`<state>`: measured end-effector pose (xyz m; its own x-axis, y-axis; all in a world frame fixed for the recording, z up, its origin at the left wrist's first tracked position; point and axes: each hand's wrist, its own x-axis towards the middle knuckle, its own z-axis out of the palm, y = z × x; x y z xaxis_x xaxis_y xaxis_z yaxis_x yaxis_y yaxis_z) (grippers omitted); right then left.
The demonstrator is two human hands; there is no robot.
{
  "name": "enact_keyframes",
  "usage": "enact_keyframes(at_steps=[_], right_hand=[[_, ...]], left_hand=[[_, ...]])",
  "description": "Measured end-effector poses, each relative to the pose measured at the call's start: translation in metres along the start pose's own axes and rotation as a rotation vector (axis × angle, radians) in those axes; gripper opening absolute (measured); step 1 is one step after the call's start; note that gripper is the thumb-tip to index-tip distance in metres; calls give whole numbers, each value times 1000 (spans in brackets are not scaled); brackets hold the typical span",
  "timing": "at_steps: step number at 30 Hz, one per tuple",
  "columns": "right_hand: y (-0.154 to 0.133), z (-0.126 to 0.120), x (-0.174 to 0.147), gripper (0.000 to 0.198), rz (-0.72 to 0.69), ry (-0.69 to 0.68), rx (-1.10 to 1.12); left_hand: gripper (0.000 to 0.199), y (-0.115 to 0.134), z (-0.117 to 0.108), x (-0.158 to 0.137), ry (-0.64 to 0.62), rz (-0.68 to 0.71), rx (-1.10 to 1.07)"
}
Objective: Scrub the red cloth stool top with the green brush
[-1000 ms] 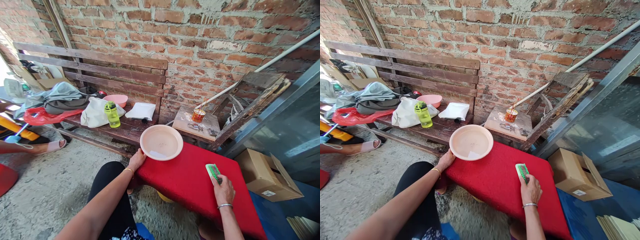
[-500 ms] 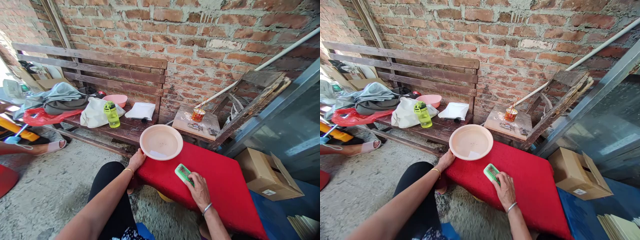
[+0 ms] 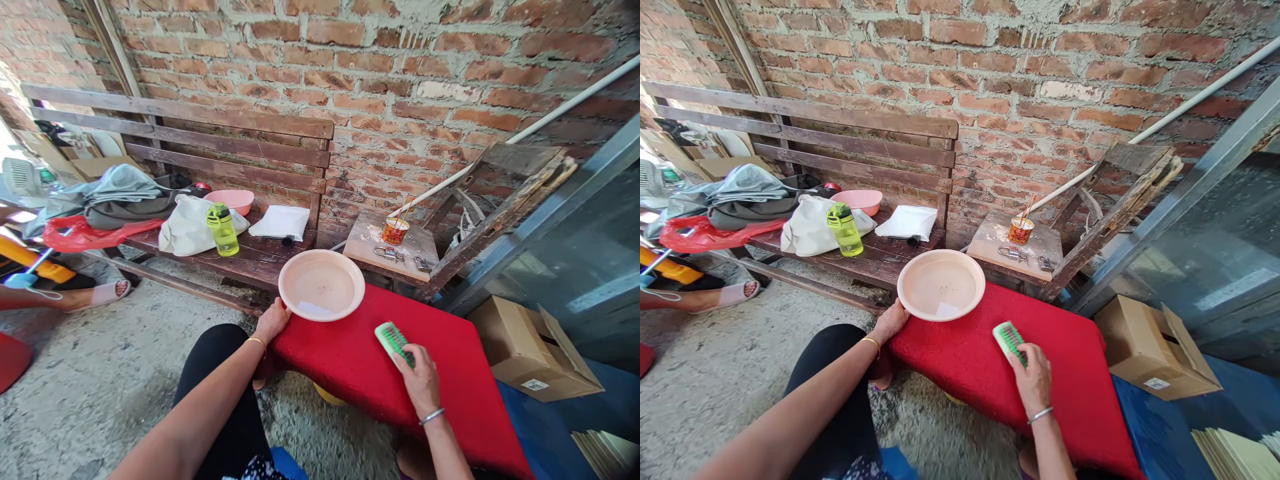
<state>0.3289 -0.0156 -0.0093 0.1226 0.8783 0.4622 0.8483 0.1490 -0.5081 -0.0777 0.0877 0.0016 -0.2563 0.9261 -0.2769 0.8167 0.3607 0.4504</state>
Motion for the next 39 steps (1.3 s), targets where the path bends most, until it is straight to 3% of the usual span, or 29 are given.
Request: enact_keyframes(at_steps=[4, 8, 11, 18, 21, 24, 27, 30, 32, 35, 39], right_hand=[[-49, 20, -21, 26, -336, -170, 62], [-58, 28, -28, 22, -411, -220, 38], [-31, 23, -15, 33, -264, -146, -49], [50, -22, 12, 53, 363, 24, -393], [54, -29, 11, 58, 436, 51, -361], [29, -18, 8, 61, 311, 18, -128], [-15, 0, -1, 47, 17, -93, 56], [-57, 14, -16, 27, -282, -230, 85], [-70, 20, -22, 19, -387, -278, 72], [-58, 21, -20, 22, -358, -233, 23], [-2, 9, 0, 45, -56, -79, -106]], left_hand=[[48, 2, -2, -1, -7, -9, 0], [48, 3, -4, -4, -7, -5, 0], [49, 5, -6, -6, -13, -4, -9], [49, 4, -4, -5, -4, -1, -5], [49, 3, -3, -4, 1, -4, -2], [50, 2, -2, -4, 2, -1, -4], [48, 1, -1, -2, 4, 7, -6], [47, 1, -1, -2, 5, 5, 1], [48, 1, -1, -2, 3, 2, 4], [49, 2, -2, -3, 5, 2, 0], [51, 2, -3, -4, 2, 4, -10]])
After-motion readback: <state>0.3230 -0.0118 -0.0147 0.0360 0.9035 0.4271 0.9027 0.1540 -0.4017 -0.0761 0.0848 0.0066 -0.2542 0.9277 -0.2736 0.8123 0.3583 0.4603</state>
